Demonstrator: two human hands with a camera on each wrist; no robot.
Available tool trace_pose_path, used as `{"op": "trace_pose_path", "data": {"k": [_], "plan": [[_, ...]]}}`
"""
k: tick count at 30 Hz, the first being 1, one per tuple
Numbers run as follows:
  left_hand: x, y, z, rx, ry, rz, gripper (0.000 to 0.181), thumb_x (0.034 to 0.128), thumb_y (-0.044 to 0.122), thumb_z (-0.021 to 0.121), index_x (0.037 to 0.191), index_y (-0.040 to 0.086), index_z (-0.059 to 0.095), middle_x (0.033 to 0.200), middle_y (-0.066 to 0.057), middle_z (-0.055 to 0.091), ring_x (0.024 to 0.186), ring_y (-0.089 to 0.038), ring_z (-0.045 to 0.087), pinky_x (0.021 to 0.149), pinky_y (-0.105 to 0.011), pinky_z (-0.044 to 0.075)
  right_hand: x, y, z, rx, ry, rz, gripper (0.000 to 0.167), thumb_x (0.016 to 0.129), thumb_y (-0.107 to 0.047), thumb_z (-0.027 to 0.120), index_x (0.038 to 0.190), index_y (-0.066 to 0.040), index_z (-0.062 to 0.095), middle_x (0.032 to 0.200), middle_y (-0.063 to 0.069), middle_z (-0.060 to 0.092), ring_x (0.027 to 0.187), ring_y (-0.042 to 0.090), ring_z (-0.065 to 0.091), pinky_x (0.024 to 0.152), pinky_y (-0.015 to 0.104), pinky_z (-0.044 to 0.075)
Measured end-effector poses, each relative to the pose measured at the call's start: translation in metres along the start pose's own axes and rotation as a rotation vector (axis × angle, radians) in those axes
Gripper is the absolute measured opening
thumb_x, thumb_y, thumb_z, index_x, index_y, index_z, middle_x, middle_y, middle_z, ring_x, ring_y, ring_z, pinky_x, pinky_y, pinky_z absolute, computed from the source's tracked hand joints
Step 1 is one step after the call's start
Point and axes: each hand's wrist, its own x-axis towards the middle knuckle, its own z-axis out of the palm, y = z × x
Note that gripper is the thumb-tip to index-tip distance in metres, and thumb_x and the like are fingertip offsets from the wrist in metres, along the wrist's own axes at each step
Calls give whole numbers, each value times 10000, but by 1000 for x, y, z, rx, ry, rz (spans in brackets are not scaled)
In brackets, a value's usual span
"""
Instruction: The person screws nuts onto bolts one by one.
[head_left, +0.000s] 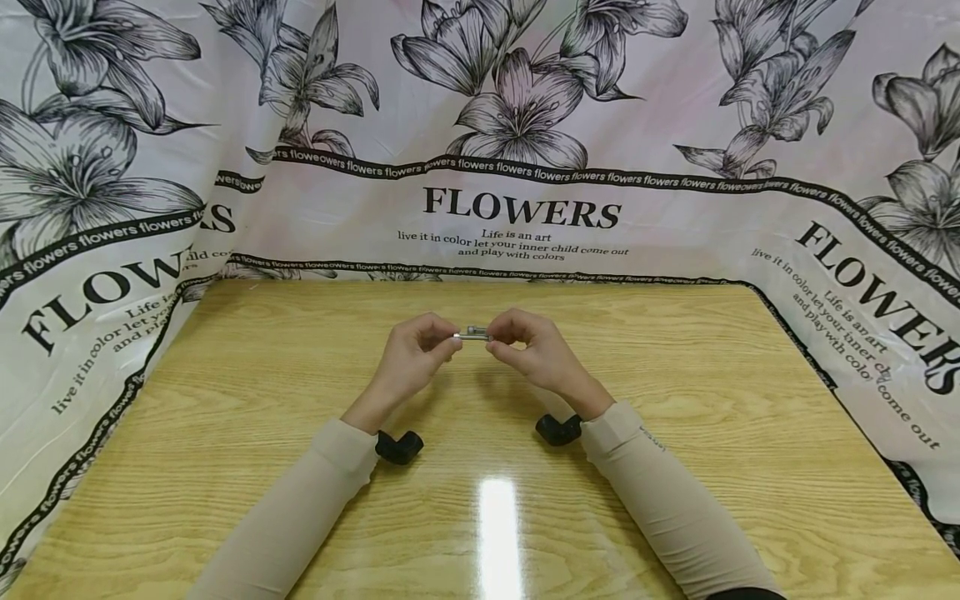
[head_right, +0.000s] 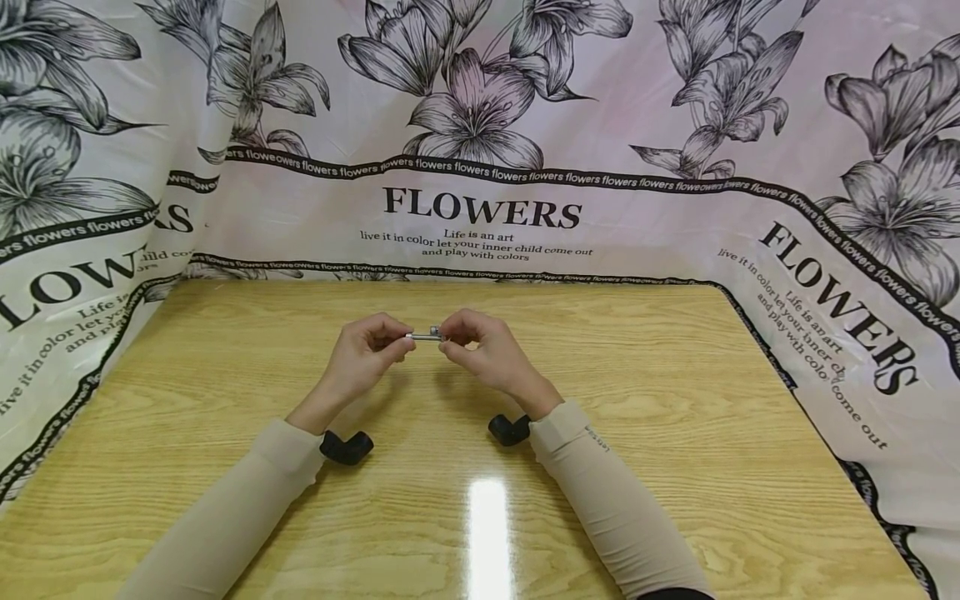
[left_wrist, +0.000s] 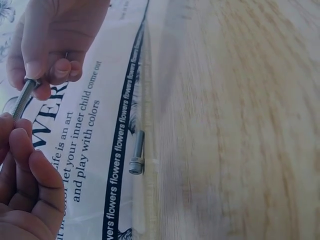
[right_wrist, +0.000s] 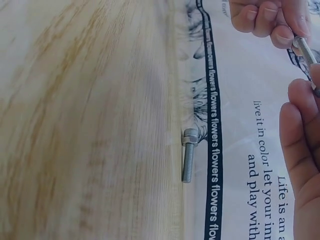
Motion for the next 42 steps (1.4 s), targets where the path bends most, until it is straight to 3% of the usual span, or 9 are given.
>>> {"op": "trace_pose_path", "data": {"k": [4, 11, 18, 29, 38, 42], "plan": [[1, 0, 0, 6, -5, -37, 96, 907, 24, 640, 970, -43, 668, 870, -199, 677, 703, -277, 592, 605, -267, 480, 0, -8, -1, -11, 0, -13, 112, 879, 46, 636, 989, 65, 650, 953, 179, 660, 829, 233, 631, 793, 380, 520], [9, -34, 0, 21, -12, -35, 152, 936, 136, 634, 982, -3, 677, 801, -59, 689, 660, -196, 610, 593, -289, 503, 0, -7, 1, 0, 16, -78, 117, 853, 84, 655, 970, 80, 661, 930, 165, 676, 807, 293, 656, 771, 388, 541], [9, -37, -1, 42, -37, -32, 178, 958, 200, 607, 978, 39, 679, 783, -67, 687, 642, -212, 605, 601, -309, 505, -1, -6, 1, 9, 23, -81, 116, 863, 61, 659, 976, 40, 674, 937, 144, 683, 808, 275, 671, 692, 339, 540], [10, -36, -1, 20, -75, -68, 219, 971, 235, 584, 893, 52, 674, 759, -129, 674, 657, -356, 592, 599, -341, 489, -1, -5, 2, 51, 16, -54, 120, 872, 73, 641, 991, 77, 656, 967, 170, 674, 848, 280, 681, 728, 315, 547], [10, -36, -2, 37, -81, -51, 252, 966, 272, 588, 911, 42, 675, 801, -187, 675, 654, -296, 590, 582, -268, 450, 0, -6, 1, -2, 26, -125, 136, 854, 81, 658, 989, 80, 678, 960, 219, 675, 820, 275, 659, 755, 380, 548], [10, -35, -1, 30, -71, -38, 189, 961, 228, 602, 925, 58, 676, 803, -176, 678, 646, -272, 594, 573, -274, 458, 1, -6, 3, 1, 41, -111, 164, 848, 86, 662, 1012, 84, 655, 962, 220, 678, 822, 290, 669, 759, 383, 551]]}}
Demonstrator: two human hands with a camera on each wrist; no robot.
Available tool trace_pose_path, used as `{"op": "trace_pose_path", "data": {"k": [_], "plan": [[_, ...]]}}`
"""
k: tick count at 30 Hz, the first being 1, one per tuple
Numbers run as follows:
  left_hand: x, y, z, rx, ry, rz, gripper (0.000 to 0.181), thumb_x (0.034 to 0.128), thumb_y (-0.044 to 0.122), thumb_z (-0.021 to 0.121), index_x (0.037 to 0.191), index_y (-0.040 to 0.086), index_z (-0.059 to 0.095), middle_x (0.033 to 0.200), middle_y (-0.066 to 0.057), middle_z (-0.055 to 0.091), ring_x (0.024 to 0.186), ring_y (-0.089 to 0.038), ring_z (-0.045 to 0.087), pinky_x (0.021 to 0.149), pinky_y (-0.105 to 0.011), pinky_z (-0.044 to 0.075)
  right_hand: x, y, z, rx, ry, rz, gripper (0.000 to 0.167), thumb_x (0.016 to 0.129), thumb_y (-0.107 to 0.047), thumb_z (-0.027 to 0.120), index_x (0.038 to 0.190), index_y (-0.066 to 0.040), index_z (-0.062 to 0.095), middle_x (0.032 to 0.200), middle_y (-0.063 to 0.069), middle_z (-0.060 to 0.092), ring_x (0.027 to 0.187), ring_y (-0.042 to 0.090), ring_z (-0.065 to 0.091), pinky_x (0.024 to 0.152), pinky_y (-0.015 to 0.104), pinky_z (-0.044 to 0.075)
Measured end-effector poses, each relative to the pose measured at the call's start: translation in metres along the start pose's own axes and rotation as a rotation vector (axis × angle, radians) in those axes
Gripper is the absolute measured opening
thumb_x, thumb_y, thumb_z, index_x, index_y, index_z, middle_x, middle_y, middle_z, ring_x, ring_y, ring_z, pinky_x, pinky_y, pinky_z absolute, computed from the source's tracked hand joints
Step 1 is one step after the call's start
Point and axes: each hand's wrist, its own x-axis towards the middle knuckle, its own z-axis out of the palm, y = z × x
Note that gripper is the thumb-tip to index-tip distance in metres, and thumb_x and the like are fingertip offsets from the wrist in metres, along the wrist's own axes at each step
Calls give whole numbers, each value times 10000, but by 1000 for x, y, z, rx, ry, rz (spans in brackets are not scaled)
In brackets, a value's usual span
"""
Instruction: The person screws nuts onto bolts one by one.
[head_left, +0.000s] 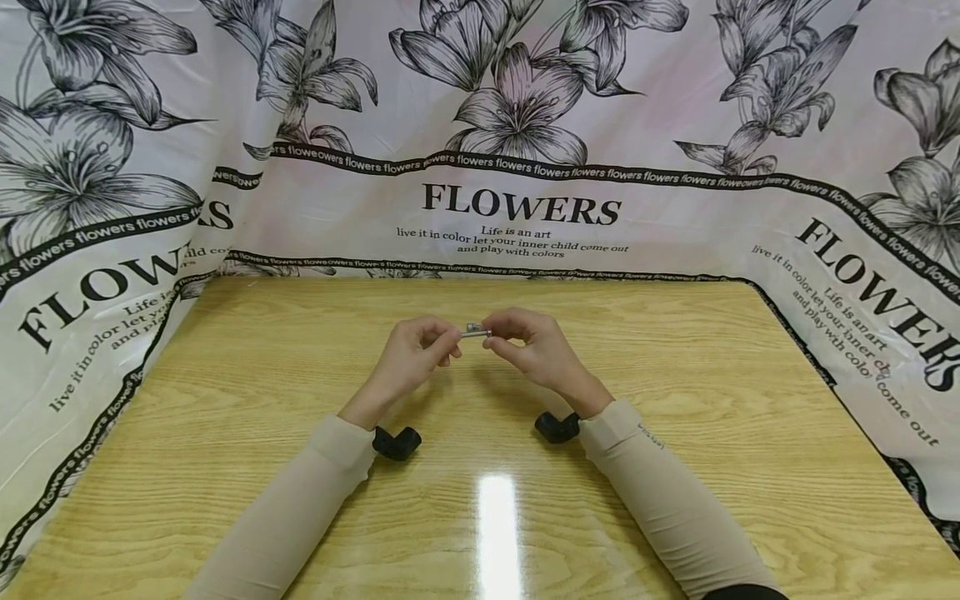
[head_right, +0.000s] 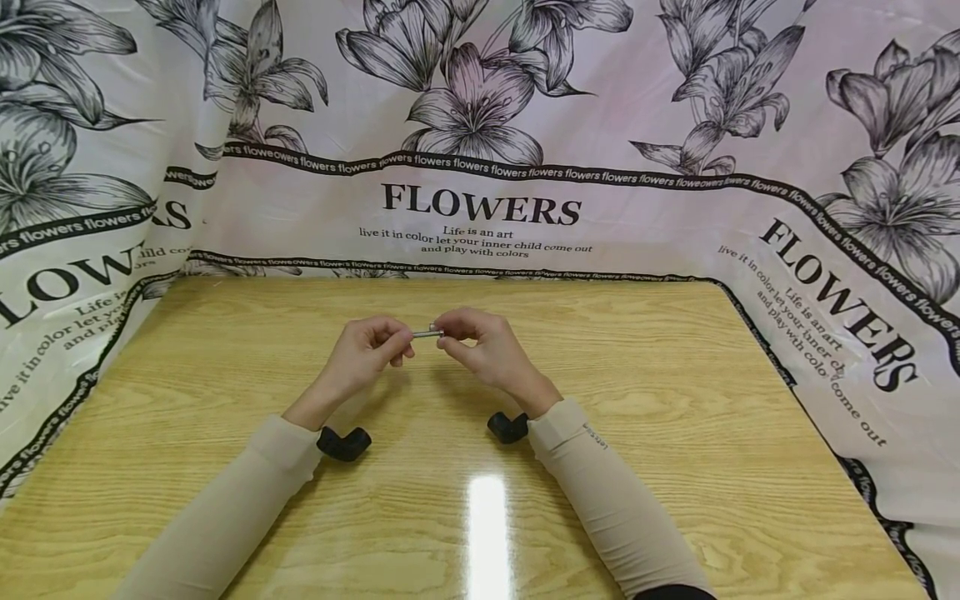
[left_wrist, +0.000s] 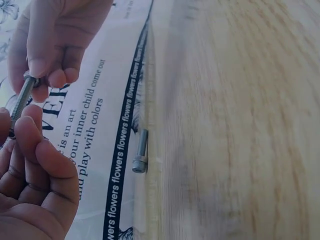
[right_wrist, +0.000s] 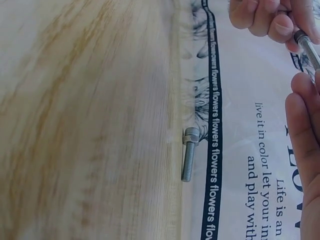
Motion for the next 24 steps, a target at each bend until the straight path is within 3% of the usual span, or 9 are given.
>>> {"op": "trace_pose_path", "data": {"k": [8, 15, 24], "plan": [[1, 0, 2, -23, 54, 17, 169, 946, 144, 619, 1009, -8, 656, 835, -121, 692, 689, -241, 620, 624, -397, 524, -1, -1, 2, 27, -13, 81, 187, 880, 61, 636, 1066, 62, 618, 960, 186, 675, 787, 256, 686, 695, 295, 550], [-1, 1, 3, -91, 74, 32, 82, 936, 85, 621, 998, 34, 638, 865, -138, 686, 700, -226, 610, 724, -576, 498, -1, 0, 2, 86, -6, 105, 168, 887, 64, 623, 1055, 74, 614, 979, 221, 654, 816, 253, 682, 739, 351, 557], [-1, 2, 1, -59, 74, 45, 94, 932, 113, 634, 962, 27, 658, 845, -143, 683, 680, -241, 601, 633, -432, 517, -1, -2, 3, 30, 18, -8, 119, 851, 99, 651, 967, 71, 639, 927, 171, 670, 803, 298, 675, 753, 384, 558]]}}
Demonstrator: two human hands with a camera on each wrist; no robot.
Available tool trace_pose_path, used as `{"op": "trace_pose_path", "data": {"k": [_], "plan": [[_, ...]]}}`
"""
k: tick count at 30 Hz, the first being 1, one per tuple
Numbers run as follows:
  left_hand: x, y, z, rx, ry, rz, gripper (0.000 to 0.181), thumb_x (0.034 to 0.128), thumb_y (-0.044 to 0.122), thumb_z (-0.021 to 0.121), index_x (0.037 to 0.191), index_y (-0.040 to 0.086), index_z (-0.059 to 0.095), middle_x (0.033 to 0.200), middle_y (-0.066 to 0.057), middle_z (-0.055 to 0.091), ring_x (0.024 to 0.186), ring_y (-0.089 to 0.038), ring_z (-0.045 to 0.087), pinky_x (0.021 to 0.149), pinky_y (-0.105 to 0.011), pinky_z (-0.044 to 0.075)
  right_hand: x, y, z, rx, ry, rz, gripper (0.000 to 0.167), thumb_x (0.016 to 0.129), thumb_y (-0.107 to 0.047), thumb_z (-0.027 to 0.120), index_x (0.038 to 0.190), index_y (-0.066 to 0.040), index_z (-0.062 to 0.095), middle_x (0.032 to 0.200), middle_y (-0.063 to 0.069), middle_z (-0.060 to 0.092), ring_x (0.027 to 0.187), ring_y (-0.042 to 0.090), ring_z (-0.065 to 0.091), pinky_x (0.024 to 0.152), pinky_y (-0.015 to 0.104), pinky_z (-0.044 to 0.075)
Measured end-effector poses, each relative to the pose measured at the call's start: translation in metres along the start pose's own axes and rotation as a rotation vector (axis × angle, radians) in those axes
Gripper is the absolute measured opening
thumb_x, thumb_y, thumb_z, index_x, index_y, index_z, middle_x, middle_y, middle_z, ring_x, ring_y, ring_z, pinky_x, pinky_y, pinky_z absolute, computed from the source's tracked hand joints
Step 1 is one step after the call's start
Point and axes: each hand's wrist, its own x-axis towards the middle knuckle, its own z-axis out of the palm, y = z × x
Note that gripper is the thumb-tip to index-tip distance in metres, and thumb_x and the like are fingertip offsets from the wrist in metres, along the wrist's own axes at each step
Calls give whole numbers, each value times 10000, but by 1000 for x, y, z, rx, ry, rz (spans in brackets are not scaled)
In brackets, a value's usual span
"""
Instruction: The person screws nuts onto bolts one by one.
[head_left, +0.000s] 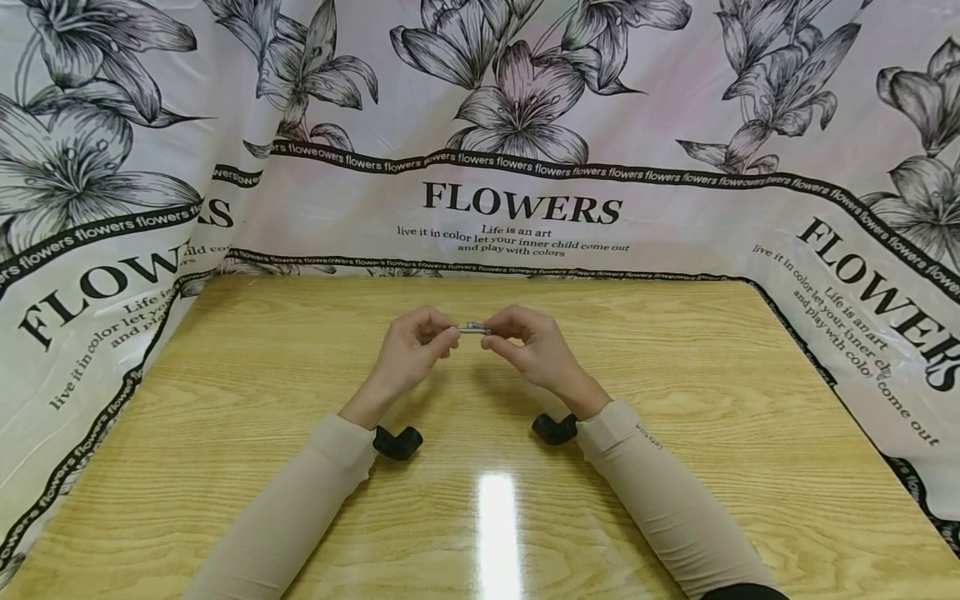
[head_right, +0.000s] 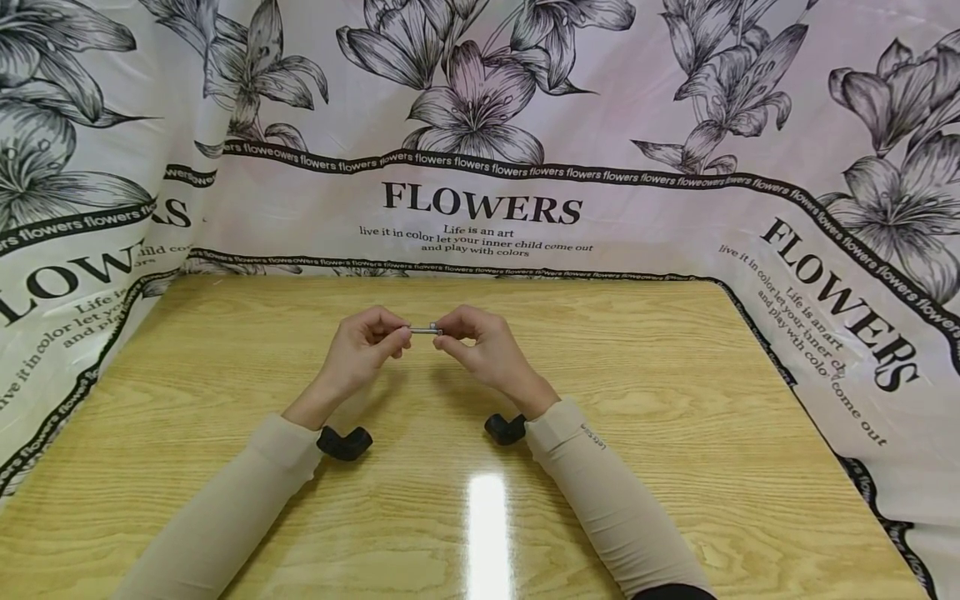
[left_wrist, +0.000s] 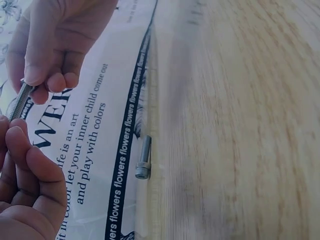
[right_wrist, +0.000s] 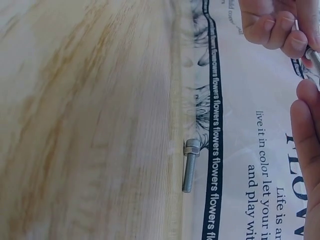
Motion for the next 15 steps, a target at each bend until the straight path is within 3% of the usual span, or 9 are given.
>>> {"op": "trace_pose_path", "data": {"k": [5, 8, 12, 15], "plan": [[-2, 9, -1, -22, -11, -5, 108, 931, 94, 630, 963, -7, 653, 862, -209, 675, 702, -328, 596, 597, -320, 489, 0, 0, 1, -46, 18, -56, 128, 829, 120, 664, 942, 60, 652, 906, 166, 674, 788, 291, 673, 751, 380, 558], [-2, 9, -1, -26, -5, -11, 105, 927, 85, 634, 963, -11, 657, 852, -203, 676, 691, -313, 594, 566, -252, 452, 1, 0, 1, -70, 26, -82, 139, 817, 131, 670, 930, 50, 659, 896, 157, 677, 782, 282, 669, 751, 369, 555], [0, 2, 0, -20, 14, -5, 94, 918, 113, 655, 934, 23, 674, 812, -153, 681, 648, -206, 585, 549, -249, 449, 0, -1, 2, -85, 34, -102, 139, 810, 133, 677, 914, 42, 665, 889, 148, 677, 783, 266, 662, 743, 355, 555], [0, 2, 0, -22, 16, -2, 85, 915, 113, 658, 921, 30, 677, 804, -141, 681, 647, -197, 590, 568, -290, 478, 0, -1, 2, -78, 35, -90, 126, 818, 123, 676, 916, 44, 671, 891, 148, 679, 781, 267, 665, 714, 372, 558]]}}
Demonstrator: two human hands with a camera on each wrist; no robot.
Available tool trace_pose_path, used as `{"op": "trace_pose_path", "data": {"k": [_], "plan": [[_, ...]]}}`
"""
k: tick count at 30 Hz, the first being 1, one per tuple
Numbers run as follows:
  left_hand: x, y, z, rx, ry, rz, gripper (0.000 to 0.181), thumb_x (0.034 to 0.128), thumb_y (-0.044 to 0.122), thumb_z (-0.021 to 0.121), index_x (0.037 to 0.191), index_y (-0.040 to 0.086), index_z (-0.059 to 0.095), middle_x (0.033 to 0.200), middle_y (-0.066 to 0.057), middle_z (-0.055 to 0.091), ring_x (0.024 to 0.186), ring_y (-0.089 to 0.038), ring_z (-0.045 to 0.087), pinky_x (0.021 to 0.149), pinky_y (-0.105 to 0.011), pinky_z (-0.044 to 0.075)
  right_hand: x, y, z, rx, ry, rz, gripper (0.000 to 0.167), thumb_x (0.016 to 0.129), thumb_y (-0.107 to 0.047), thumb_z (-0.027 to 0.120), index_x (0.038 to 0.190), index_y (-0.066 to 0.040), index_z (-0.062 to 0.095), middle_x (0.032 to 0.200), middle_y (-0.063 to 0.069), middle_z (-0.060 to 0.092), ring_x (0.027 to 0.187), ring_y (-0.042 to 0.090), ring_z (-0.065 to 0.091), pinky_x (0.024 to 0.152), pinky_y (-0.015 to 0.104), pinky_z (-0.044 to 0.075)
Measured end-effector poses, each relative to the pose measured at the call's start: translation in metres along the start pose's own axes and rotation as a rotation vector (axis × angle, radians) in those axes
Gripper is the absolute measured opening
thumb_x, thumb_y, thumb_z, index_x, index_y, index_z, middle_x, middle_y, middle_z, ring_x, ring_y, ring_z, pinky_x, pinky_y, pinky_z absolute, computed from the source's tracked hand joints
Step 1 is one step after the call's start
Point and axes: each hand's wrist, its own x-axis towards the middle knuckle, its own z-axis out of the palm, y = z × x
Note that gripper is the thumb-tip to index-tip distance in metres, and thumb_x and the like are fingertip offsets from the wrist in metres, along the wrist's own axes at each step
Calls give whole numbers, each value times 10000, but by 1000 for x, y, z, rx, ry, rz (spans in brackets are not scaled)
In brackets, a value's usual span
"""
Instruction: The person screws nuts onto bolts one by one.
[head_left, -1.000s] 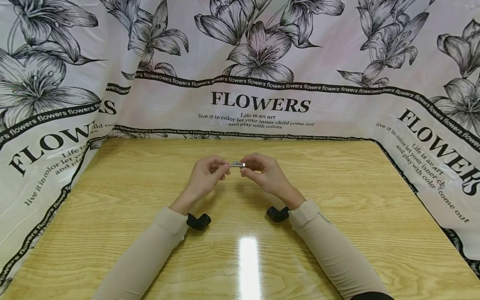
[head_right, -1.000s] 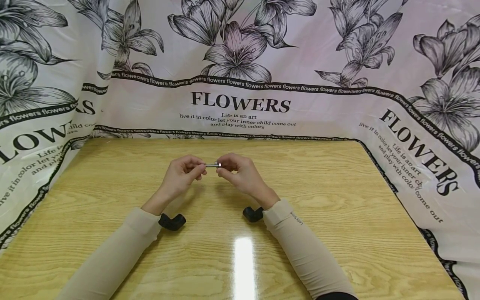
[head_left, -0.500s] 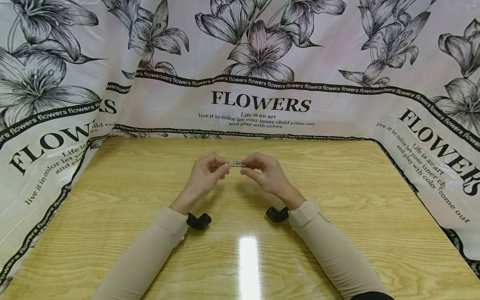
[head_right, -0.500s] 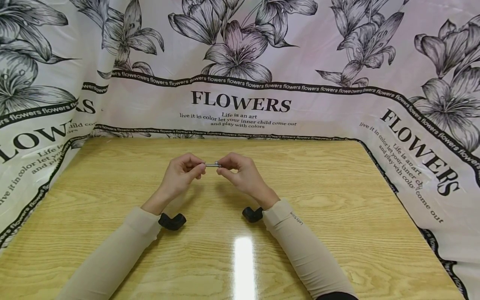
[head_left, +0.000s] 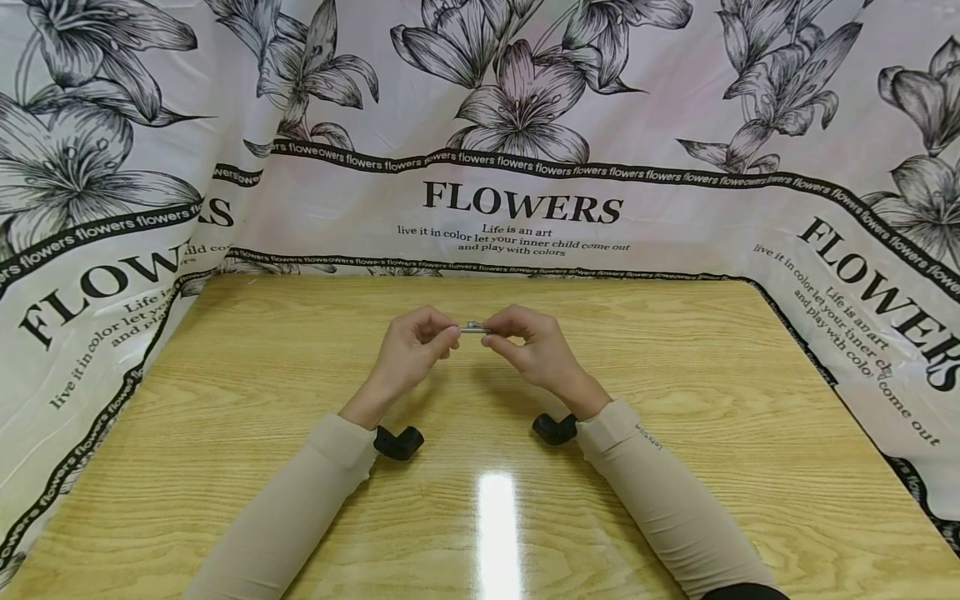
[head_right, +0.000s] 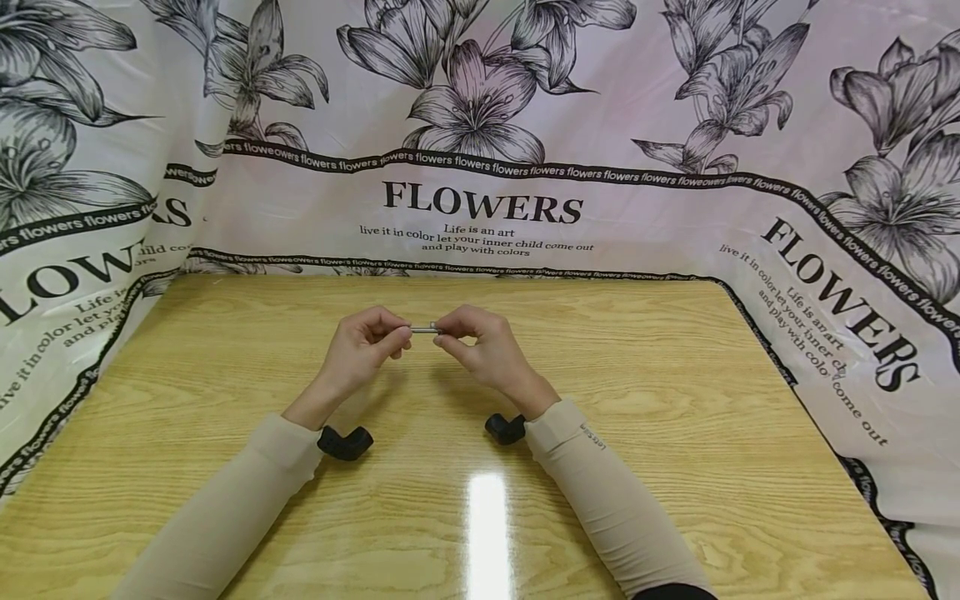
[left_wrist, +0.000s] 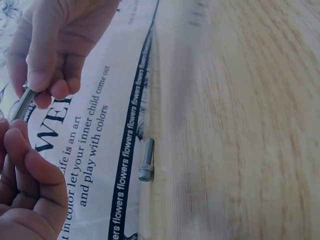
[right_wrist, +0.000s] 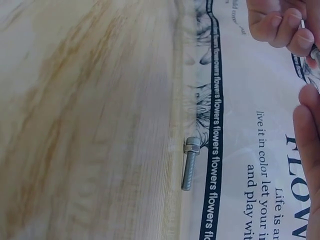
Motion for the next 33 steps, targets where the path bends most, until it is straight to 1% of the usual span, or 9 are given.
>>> {"op": "trace_pose_path", "data": {"k": [3, 6, 10, 14, 18, 24, 29, 31, 33], "plan": [[0, -1, 0, -19, -7, 6, 81, 913, 97, 657, 933, 19, 671, 812, -118, 684, 663, -202, 601, 625, -377, 518, 0, 0, 0, 35, -13, 41, 112, 831, 111, 668, 936, 71, 666, 897, 175, 683, 775, 291, 677, 678, 382, 559], [0, -1, -1, -40, -13, 11, 97, 904, 71, 661, 952, -14, 660, 817, -91, 690, 678, -195, 613, 666, -417, 531, -1, 0, -1, 67, -32, 109, 123, 853, 80, 661, 976, 81, 656, 892, 181, 692, 773, 291, 691, 647, 327, 550], [0, -1, 0, -57, -17, 22, 91, 889, 34, 668, 954, -28, 650, 824, -71, 698, 694, -186, 630, 674, -355, 539, -1, 0, -2, 84, -42, 174, 149, 869, 51, 656, 1017, 70, 644, 903, 164, 697, 790, 269, 699, 650, 258, 537], [0, -1, -1, -71, -21, 13, 79, 892, 43, 668, 951, -9, 658, 826, -83, 699, 689, -180, 628, 670, -345, 540, -1, 0, -1, 91, -33, 140, 149, 852, 82, 659, 999, 88, 638, 943, 174, 680, 818, 295, 695, 691, 280, 551], [0, 0, -2, -79, -27, -14, 109, 911, 67, 651, 972, -23, 661, 817, -116, 687, 664, -177, 608, 665, -425, 532, 0, -1, 0, 92, -16, 76, 140, 828, 121, 664, 965, 111, 634, 934, 189, 671, 821, 333, 686, 707, 317, 562], [1, -1, -3, -86, -31, -25, 132, 921, 63, 637, 993, -46, 657, 812, -122, 686, 658, -168, 604, 655, -388, 529, 0, 0, 1, 88, -12, 29, 131, 821, 131, 666, 948, 116, 638, 920, 193, 678, 797, 331, 685, 706, 373, 565], [1, -2, -3, -109, -26, -15, 153, 898, 48, 663, 1003, -62, 648, 839, -96, 699, 687, -194, 626, 666, -334, 539, 0, -1, 0, 115, -40, 142, 114, 886, 63, 627, 996, 87, 641, 902, 175, 686, 754, 307, 692, 651, 344, 559], [1, -2, -2, -116, -27, -8, 153, 887, 45, 676, 998, -55, 647, 852, -104, 703, 696, -205, 632, 674, -322, 539, 0, -2, 0, 97, -54, 193, 87, 925, 14, 597, 973, 60, 653, 850, 172, 682, 711, 299, 687, 599, 326, 540], [1, -1, -1, -120, -25, -1, 137, 879, 42, 684, 988, -35, 652, 861, -109, 705, 701, -209, 635, 682, -323, 539, 1, -2, -1, 64, -73, 229, 138, 963, -36, 556, 914, 43, 659, 786, 163, 671, 662, 294, 677, 560, 327, 521]]}}
